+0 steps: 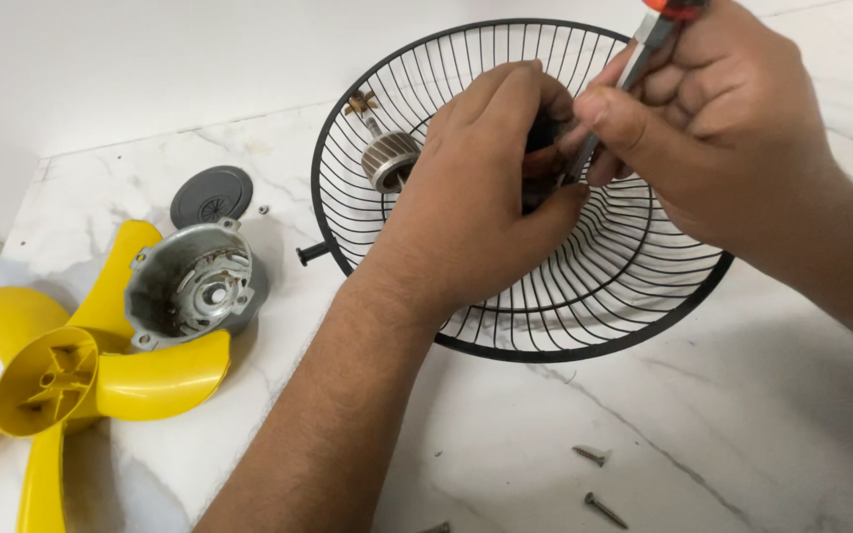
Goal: The person uses a screwdriver to repeatedly tighten or loosen screws on a fan motor assembly placed on a table. The person holds the motor with one hand and turns the screwdriver with the other, working on the same component throughout the clip.
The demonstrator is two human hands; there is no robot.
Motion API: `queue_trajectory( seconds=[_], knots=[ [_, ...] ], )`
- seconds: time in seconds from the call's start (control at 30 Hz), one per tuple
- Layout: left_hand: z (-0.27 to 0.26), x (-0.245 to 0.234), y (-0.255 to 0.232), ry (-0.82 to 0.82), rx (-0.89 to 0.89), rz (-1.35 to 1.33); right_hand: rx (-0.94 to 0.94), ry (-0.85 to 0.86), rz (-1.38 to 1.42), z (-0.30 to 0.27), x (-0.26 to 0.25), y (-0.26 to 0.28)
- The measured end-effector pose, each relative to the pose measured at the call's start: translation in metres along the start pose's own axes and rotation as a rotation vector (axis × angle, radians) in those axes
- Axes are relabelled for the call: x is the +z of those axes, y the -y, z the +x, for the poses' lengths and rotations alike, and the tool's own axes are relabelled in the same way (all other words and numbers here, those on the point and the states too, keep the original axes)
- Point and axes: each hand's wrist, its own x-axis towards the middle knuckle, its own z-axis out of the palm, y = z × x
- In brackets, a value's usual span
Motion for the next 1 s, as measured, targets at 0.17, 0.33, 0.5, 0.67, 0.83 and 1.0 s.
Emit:
queue_trajectory(
  seconds=[0.17, 0.33, 0.5, 0.67, 0.83, 1.0],
  knots=[
    [0.001, 0.0, 0.0, 0.037, -0.057, 0.016, 0.034, 0.012, 0.178, 0.001, 0.001, 0.005],
    [0.002, 0.0, 0.0, 0.038, -0.018, 0.034, 0.055, 0.005, 0.278, 0.004, -0.004, 0.009],
    [0.003, -0.001, 0.0, 0.055, -0.059, 0.005, -0.017, -0.001, 0.092, -0.001, -0.004, 0.002],
    [0.005, -0.002, -0.004, 0.053, -0.056, 0.026, -0.029, -0.052, 0.175, -0.001, 0.001, -0.006],
    [0.006, -0.002, -0.006, 0.068, -0.098, 0.01, 0.041, -0.067, 0.267, 0.001, 0.002, -0.006],
    [0.008, -0.004, -0.01, 0.085, -0.142, 0.032, 0.057, -0.058, 0.384, 0.001, -0.002, -0.002]
  ],
)
